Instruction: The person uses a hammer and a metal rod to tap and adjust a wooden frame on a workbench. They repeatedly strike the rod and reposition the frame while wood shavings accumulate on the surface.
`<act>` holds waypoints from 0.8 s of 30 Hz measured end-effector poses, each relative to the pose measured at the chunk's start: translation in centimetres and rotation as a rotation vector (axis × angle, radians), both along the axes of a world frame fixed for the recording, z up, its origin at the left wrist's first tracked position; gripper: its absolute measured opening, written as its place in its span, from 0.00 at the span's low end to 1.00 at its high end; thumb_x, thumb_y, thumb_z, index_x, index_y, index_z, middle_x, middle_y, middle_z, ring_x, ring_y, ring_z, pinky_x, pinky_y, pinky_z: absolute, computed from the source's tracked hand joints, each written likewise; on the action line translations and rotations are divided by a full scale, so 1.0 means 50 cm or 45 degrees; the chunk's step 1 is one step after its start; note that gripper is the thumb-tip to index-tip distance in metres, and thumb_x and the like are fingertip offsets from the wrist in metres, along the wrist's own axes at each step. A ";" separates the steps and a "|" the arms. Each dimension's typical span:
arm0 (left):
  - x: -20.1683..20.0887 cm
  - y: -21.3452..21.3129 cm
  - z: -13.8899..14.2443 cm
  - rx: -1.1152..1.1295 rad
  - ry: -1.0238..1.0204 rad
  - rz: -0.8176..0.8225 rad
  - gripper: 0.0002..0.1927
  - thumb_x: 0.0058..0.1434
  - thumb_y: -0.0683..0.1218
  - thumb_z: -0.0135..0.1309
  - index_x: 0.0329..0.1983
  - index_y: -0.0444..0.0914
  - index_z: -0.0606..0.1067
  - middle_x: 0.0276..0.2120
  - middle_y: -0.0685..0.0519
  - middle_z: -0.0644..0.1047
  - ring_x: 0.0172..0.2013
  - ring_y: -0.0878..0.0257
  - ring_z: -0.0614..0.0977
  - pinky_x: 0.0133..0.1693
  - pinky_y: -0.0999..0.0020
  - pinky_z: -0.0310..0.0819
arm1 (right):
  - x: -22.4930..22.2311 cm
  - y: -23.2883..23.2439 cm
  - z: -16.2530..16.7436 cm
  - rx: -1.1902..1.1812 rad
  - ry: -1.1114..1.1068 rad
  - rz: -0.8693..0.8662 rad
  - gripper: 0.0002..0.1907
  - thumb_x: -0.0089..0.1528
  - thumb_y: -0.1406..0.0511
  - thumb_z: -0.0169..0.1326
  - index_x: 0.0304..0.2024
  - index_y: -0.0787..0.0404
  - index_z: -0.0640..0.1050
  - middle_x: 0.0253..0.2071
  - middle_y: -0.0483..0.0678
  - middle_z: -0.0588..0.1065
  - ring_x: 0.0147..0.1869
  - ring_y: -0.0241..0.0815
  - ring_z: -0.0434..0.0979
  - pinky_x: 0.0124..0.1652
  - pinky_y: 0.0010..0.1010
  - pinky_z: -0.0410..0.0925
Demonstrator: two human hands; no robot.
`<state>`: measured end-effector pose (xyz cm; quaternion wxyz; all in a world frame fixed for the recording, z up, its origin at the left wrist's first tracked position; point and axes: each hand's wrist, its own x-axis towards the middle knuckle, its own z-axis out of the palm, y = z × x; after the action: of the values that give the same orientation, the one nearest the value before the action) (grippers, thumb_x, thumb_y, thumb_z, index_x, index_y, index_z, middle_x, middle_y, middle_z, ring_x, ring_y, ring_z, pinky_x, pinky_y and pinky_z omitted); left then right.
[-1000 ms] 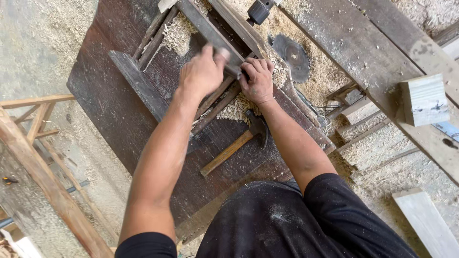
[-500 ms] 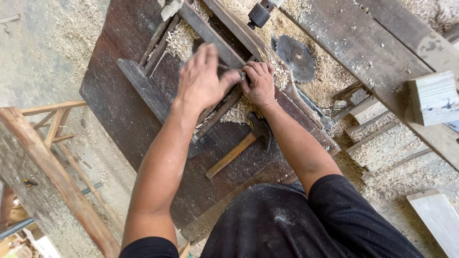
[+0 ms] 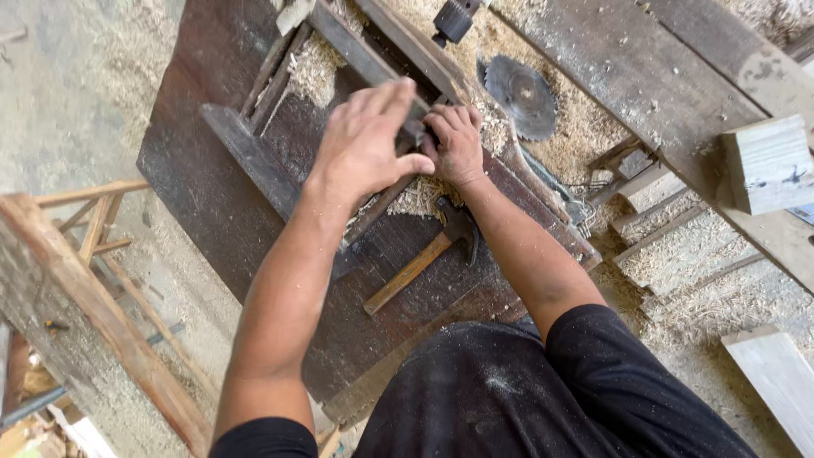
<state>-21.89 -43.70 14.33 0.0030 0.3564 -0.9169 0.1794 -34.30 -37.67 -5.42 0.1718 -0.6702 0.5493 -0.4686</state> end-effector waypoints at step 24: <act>0.017 0.105 -0.036 1.245 0.393 0.823 0.28 0.72 0.63 0.35 0.34 0.40 0.77 0.30 0.50 0.79 0.22 0.60 0.79 0.21 0.62 0.78 | -0.046 -0.059 0.074 0.105 -0.244 0.519 0.19 0.61 0.69 0.57 0.55 0.62 0.79 0.52 0.55 0.78 0.58 0.58 0.76 0.59 0.47 0.68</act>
<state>-21.06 -38.44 12.51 -0.0830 0.5988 -0.7274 -0.3248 -36.60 -40.60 -1.70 0.3414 -0.7122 0.4026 -0.4628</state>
